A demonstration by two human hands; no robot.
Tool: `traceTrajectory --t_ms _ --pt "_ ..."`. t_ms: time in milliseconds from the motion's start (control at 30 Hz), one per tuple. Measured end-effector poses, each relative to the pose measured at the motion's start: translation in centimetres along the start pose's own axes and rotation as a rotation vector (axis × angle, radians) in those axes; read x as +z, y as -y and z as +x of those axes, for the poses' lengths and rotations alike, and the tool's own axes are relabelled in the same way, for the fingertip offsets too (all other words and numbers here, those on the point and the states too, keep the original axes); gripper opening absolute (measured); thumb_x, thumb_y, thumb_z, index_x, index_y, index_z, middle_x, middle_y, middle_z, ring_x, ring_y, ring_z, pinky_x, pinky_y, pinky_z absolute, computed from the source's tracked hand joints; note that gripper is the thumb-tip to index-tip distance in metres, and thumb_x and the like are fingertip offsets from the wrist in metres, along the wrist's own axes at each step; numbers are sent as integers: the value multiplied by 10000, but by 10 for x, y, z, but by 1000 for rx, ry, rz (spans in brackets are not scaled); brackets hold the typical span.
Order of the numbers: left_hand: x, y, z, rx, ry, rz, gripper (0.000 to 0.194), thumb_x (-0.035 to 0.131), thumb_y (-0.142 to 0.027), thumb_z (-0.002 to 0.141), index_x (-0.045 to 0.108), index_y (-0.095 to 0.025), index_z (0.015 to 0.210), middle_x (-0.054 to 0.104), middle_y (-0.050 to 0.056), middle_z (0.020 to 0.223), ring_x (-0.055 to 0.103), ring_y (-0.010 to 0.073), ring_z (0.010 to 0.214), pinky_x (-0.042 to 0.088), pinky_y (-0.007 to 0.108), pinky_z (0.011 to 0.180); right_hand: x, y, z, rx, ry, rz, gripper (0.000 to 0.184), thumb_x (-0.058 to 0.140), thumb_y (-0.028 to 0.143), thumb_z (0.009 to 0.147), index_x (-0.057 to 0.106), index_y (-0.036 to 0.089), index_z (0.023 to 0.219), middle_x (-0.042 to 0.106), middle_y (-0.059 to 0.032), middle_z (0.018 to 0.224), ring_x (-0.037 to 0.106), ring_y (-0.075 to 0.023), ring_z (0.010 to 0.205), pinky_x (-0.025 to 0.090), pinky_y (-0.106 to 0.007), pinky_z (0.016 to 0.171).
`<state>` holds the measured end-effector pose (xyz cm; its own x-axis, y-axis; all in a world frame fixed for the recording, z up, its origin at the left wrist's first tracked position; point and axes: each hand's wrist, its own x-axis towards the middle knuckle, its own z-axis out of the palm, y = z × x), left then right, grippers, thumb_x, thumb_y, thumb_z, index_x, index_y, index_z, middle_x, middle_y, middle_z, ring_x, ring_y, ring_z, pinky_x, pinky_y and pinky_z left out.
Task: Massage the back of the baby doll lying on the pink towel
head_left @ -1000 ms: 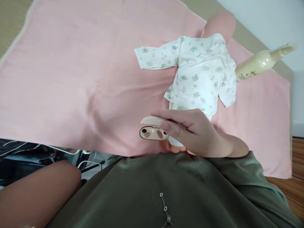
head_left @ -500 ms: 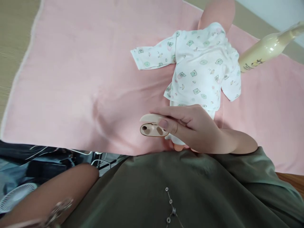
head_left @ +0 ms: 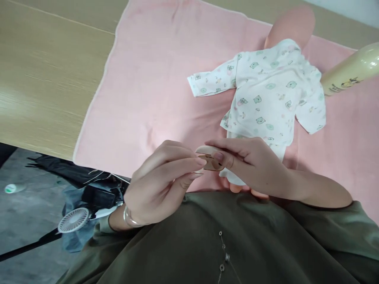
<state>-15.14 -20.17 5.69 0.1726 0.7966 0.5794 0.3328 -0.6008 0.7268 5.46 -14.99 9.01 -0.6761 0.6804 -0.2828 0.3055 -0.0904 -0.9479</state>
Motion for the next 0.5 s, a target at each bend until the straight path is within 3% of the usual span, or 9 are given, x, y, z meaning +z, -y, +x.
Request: traceTrajectory --t_ms 100,233,500 --pt "3 1 3 73 60 69 212 658 -38 849 677 -161 1021 681 63 908 651 167 827 563 312 674 -1 -1 1 -37 -8 -12 210 491 282 1056 681 197 1089 624 41 728 539 -62 498 436 -169 528" --pt "3 5 -3 42 15 123 211 673 -59 855 689 -188 1020 696 52 899 644 165 801 555 322 673 -2 -1 1 -69 -8 -21 249 479 325 1065 689 193 1085 622 27 741 577 -84 585 441 -176 558" --pt "1 11 -10 64 78 219 309 618 -30 870 675 -237 1092 694 30 958 628 167 828 560 324 686 -1 -3 0 -71 8 -13 282 467 362 1073 691 192 1093 634 8 774 610 -114 687 454 -184 585"
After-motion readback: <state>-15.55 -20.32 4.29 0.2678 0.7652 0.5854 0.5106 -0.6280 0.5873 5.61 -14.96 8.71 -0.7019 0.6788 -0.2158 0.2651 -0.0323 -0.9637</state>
